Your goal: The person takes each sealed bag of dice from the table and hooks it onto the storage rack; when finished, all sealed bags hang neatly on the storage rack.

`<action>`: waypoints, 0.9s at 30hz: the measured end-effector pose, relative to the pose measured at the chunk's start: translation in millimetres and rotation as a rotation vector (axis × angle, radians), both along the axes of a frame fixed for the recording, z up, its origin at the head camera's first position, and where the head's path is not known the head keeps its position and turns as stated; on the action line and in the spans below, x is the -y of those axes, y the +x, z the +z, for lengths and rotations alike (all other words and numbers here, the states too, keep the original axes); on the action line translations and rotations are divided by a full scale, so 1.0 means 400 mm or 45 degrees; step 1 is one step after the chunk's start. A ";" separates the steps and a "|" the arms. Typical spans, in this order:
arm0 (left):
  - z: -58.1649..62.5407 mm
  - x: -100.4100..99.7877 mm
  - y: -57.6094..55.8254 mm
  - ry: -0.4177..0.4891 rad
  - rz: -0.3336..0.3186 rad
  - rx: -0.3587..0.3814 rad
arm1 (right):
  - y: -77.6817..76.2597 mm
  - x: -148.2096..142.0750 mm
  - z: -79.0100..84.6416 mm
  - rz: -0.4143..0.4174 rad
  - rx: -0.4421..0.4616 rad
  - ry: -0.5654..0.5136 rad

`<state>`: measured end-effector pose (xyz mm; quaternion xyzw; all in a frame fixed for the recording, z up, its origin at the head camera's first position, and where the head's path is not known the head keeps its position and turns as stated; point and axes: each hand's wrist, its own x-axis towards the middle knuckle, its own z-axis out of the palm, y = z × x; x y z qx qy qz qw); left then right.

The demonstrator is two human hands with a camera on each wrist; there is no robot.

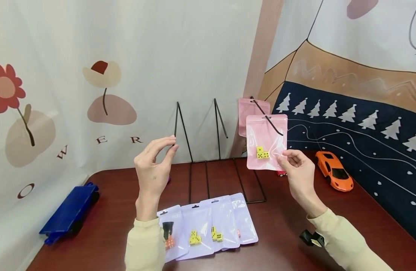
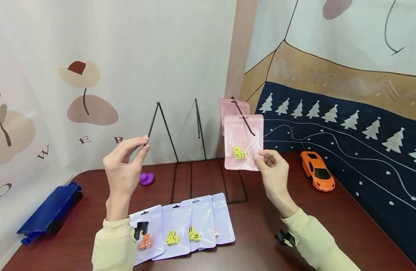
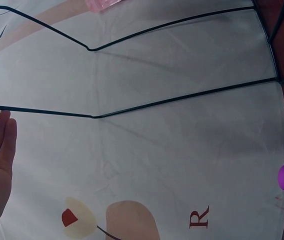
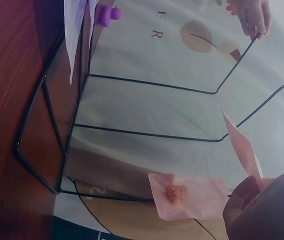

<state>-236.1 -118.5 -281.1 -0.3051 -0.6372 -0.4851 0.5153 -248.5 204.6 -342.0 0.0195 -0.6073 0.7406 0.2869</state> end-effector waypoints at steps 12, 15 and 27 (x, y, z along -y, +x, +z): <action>0.019 -0.005 0.017 0.016 -0.003 -0.002 | -0.029 0.009 0.007 0.010 -0.015 -0.016; 0.014 -0.002 0.016 0.017 -0.008 0.005 | -0.036 0.013 0.004 0.019 -0.028 -0.023; 0.009 -0.006 0.012 0.000 -0.005 -0.006 | -0.069 0.022 0.000 0.038 -0.062 -0.083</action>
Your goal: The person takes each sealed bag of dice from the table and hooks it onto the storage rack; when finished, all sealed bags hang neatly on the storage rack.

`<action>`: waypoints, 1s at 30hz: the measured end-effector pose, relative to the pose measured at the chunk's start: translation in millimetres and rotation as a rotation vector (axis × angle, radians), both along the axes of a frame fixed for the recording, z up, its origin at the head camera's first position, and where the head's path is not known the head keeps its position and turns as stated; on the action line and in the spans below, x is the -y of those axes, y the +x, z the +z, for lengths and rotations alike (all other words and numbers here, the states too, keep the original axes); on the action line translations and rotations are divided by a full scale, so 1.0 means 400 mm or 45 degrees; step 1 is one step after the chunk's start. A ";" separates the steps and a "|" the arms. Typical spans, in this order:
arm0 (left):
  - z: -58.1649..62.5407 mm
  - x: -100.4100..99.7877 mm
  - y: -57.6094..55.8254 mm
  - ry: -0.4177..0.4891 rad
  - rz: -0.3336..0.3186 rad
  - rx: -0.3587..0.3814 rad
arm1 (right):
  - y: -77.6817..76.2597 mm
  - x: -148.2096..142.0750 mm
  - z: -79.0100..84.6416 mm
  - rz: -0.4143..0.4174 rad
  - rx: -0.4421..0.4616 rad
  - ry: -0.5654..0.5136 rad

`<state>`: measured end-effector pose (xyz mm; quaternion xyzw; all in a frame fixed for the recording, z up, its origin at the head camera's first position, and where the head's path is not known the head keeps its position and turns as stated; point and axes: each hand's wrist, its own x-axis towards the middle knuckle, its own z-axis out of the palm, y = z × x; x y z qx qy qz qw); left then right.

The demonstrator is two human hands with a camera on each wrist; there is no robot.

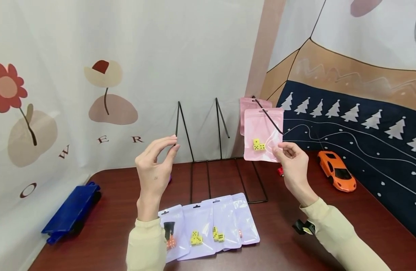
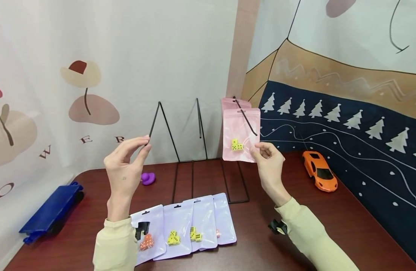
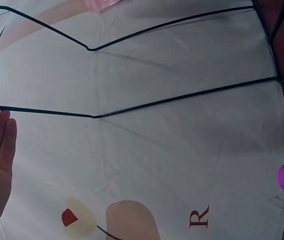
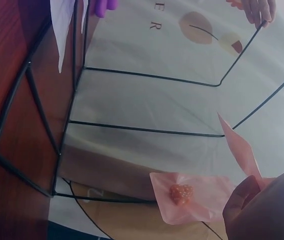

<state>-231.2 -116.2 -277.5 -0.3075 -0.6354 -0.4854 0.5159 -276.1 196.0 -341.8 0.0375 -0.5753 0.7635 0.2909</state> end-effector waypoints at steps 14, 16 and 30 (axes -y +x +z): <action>-0.024 0.011 -0.029 -0.009 0.007 -0.014 | -0.029 0.000 -0.001 -0.040 -0.008 0.034; -0.027 0.012 -0.032 -0.016 0.005 -0.021 | -0.033 -0.001 -0.001 -0.049 0.009 0.039; -0.044 0.025 -0.054 -0.023 0.009 -0.023 | -0.066 0.009 0.003 -0.049 0.049 0.048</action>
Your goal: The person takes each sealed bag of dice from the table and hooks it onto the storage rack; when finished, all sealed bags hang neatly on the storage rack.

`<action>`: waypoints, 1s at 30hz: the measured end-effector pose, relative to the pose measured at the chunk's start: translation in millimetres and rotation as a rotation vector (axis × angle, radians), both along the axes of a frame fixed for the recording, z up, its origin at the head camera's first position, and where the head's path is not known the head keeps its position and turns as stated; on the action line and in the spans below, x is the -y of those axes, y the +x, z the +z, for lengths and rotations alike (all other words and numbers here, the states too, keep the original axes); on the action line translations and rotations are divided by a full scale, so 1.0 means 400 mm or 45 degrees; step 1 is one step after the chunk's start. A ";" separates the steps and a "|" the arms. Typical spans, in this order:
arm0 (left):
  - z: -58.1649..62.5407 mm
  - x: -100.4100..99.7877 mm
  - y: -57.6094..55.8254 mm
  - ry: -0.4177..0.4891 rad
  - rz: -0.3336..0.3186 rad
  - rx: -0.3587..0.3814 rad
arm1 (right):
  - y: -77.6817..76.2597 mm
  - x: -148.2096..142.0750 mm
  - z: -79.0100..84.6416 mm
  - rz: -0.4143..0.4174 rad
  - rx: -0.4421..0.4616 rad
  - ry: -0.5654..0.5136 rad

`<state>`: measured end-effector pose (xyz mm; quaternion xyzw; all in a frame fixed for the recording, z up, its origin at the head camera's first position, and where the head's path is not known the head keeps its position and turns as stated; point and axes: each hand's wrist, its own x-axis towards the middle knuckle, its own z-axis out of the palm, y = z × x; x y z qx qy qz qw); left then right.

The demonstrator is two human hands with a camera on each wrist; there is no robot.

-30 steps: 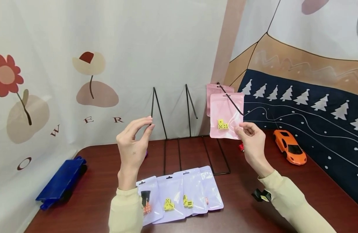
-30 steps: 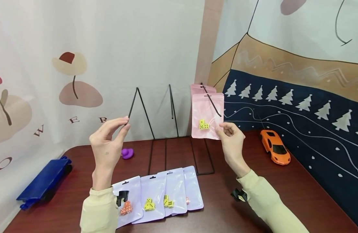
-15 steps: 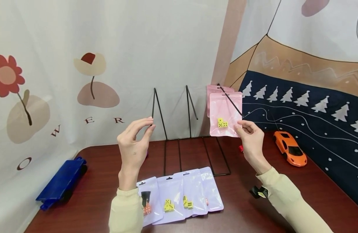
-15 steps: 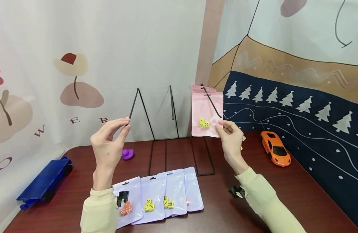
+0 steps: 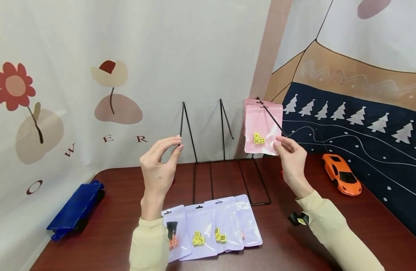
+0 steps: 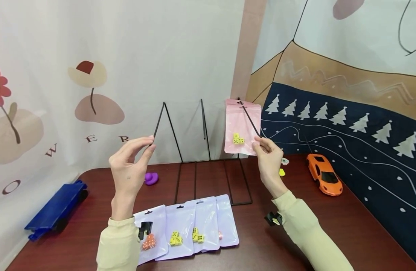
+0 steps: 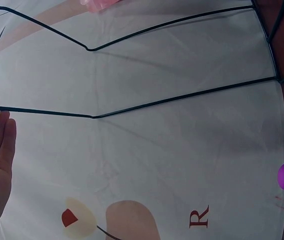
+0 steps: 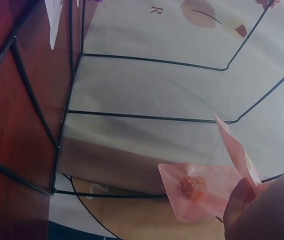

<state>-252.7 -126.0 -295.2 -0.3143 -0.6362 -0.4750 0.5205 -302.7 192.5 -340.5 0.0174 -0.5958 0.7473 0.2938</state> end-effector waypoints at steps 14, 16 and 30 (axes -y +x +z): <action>0.001 -0.002 0.004 0.004 -0.021 0.009 | -0.027 -0.004 0.005 0.092 0.082 0.024; 0.000 -0.002 0.005 -0.001 -0.022 0.009 | -0.028 -0.007 0.003 0.121 0.095 0.021; 0.001 0.002 0.003 -0.012 -0.015 0.004 | -0.033 -0.015 0.009 0.151 0.202 0.219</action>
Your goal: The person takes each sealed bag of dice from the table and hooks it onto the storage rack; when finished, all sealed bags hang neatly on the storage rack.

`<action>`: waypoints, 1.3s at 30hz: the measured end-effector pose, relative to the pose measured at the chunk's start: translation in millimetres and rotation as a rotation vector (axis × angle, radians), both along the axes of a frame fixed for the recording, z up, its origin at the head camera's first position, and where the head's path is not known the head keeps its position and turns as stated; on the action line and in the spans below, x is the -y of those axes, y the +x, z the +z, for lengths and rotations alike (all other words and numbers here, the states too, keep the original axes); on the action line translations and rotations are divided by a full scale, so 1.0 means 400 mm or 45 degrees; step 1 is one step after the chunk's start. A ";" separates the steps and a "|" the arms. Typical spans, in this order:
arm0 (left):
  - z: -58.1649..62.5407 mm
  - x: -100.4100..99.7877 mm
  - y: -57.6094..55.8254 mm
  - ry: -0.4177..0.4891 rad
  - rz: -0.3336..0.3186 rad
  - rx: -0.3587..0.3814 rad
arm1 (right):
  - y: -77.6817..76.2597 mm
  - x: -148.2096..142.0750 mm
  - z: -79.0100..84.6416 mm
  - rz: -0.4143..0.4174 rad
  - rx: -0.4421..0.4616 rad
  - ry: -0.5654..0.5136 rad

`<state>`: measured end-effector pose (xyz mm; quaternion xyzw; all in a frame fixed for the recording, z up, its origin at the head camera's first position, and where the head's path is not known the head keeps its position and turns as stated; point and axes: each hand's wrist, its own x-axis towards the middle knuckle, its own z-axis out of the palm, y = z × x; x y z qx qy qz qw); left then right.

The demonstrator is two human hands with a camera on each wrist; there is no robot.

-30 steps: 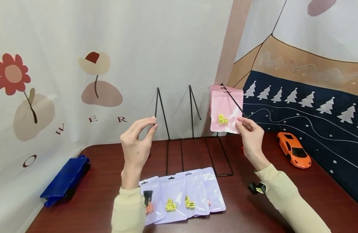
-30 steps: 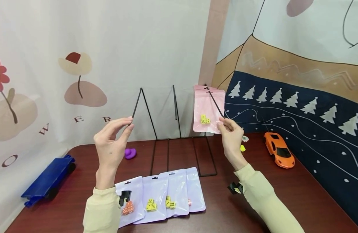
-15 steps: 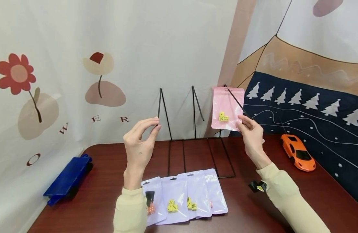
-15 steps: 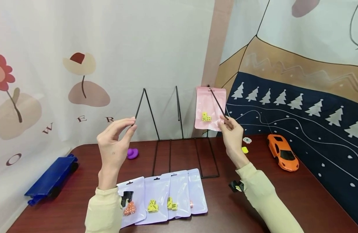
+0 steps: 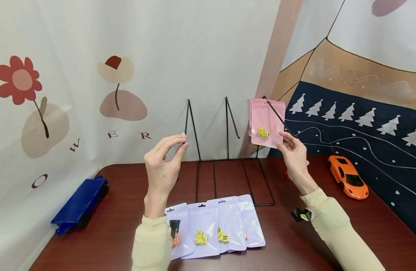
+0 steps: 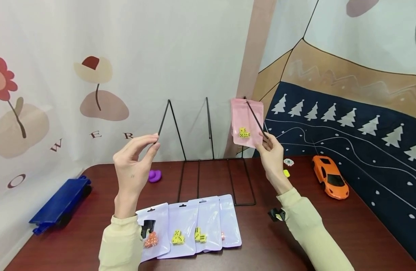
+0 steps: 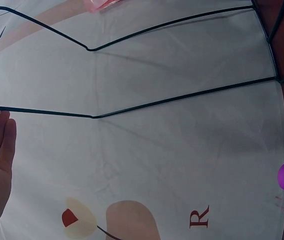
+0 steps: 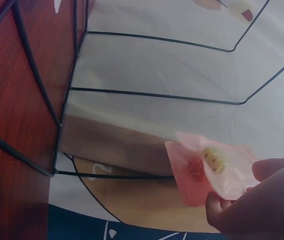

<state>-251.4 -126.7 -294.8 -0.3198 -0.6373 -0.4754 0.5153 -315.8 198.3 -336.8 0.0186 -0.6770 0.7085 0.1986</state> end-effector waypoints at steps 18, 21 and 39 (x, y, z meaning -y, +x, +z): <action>-0.005 0.001 0.001 -0.001 0.007 0.017 | 0.017 -0.001 -0.012 -0.254 -0.122 0.071; -0.003 0.004 0.000 -0.007 0.013 0.012 | 0.020 0.011 -0.014 -0.241 -0.145 0.086; -0.003 0.005 -0.002 -0.015 0.025 0.010 | 0.074 0.037 -0.052 0.387 0.015 0.473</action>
